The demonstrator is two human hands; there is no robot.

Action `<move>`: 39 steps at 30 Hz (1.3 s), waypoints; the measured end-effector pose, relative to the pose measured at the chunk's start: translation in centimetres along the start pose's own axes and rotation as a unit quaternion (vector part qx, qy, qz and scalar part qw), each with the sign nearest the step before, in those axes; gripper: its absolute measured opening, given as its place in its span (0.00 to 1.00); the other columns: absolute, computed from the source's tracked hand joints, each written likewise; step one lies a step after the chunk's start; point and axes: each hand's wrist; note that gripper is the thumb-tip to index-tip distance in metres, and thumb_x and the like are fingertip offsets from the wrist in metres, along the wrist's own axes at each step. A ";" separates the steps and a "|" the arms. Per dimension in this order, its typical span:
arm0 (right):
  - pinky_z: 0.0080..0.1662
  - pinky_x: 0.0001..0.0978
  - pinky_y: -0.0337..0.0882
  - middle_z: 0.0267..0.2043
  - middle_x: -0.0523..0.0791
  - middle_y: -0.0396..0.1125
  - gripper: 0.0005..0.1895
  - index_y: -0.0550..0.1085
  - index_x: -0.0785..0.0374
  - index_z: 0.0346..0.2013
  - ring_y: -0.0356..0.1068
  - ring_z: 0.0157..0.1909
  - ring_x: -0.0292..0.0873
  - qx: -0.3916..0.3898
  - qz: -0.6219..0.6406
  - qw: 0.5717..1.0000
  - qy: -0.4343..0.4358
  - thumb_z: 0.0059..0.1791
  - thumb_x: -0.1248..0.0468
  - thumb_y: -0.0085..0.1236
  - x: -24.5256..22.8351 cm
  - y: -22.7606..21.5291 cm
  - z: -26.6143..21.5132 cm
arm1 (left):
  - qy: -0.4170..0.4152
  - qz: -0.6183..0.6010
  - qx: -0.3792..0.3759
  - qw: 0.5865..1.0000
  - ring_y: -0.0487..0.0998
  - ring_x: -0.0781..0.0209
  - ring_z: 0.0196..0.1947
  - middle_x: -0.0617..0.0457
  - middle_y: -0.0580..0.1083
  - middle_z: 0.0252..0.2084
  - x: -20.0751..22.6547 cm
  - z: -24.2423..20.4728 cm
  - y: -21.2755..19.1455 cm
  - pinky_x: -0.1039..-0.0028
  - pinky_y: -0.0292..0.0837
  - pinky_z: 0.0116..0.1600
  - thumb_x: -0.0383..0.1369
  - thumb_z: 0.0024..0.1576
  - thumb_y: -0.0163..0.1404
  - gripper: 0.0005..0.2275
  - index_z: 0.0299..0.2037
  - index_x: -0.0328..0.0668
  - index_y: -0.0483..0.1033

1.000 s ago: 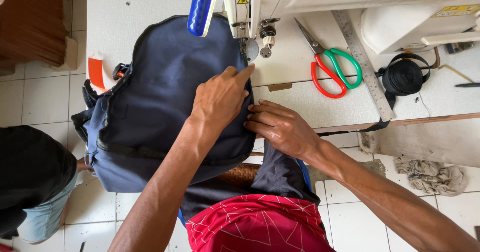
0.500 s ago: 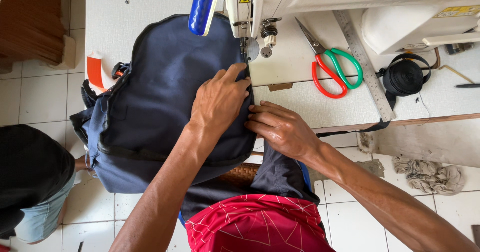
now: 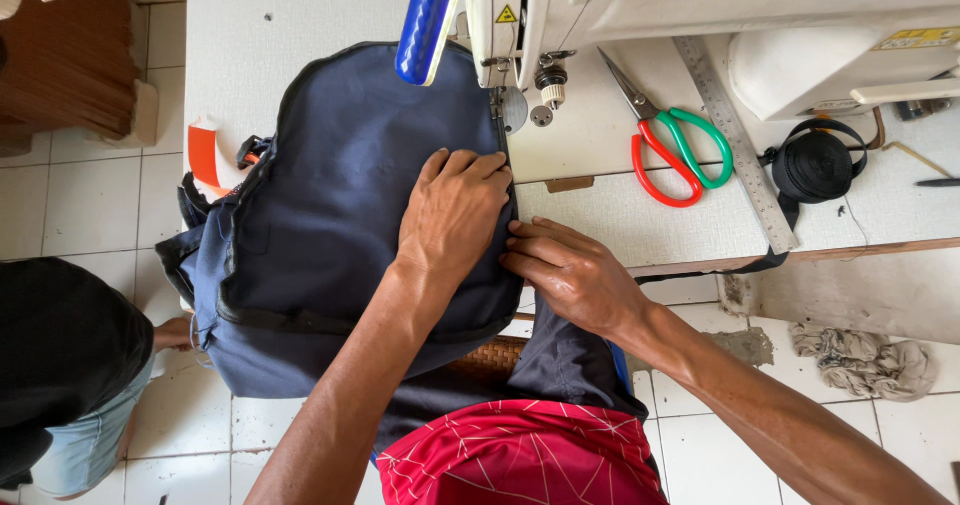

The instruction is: The person sews a dark blue bag using a sewing machine, guiding the fabric under the needle with both hands. They use scissors to trim excess thread and fabric edges, then attach a black strap to the bag and continue sewing.

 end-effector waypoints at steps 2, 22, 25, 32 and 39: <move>0.58 0.47 0.69 0.41 0.44 0.70 0.07 0.76 0.60 0.42 0.70 0.54 0.51 0.001 -0.001 1.000 0.000 0.51 0.67 0.51 0.0 0.0 0.2 | -0.007 -0.009 0.001 1.000 0.72 0.59 0.52 0.59 0.74 0.47 0.1 -0.1 -0.1 0.60 0.60 0.62 0.38 0.61 0.46 0.11 0.48 0.50 0.78; 0.58 0.46 0.69 0.41 0.44 0.70 0.07 0.76 0.60 0.41 0.71 0.54 0.51 0.006 0.005 1.000 0.016 0.49 0.69 0.54 0.1 -0.2 0.8 | -0.023 -0.030 -0.015 0.999 0.71 0.59 0.55 0.57 0.74 0.47 -0.1 0.3 -0.6 0.56 0.57 0.65 0.39 0.63 0.42 0.12 0.49 0.49 0.77; 0.58 0.45 0.69 0.41 0.43 0.70 0.07 0.75 0.59 0.40 0.71 0.54 0.50 0.002 0.004 1.000 0.015 0.49 0.68 0.54 0.3 -0.2 0.9 | -0.020 -0.027 -0.007 0.999 0.72 0.59 0.53 0.57 0.75 0.46 -0.2 0.4 -0.6 0.56 0.58 0.64 0.38 0.63 0.43 0.11 0.48 0.48 0.78; 0.60 0.45 0.68 0.42 0.44 0.71 0.06 0.76 0.60 0.40 0.71 0.55 0.50 -0.004 0.004 1.000 0.023 0.50 0.67 0.52 0.8 -0.2 1.5 | -0.032 -0.024 -0.003 0.999 0.72 0.60 0.53 0.58 0.74 0.45 -0.8 1.1 0.3 0.57 0.59 0.63 0.38 0.63 0.43 0.11 0.48 0.48 0.77; 0.59 0.44 0.68 0.41 0.43 0.71 0.06 0.76 0.60 0.39 0.71 0.54 0.50 0.001 0.011 0.999 0.035 0.50 0.68 0.52 0.6 -0.9 2.3 | -0.038 -0.019 0.008 0.999 0.73 0.60 0.50 0.58 0.74 0.42 -0.6 1.4 -0.3 0.57 0.61 0.62 0.39 0.62 0.45 0.10 0.45 0.48 0.78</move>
Point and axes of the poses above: each hand's wrist, its own z-axis towards the middle knuckle, its own y-axis out of the palm, x = y × z
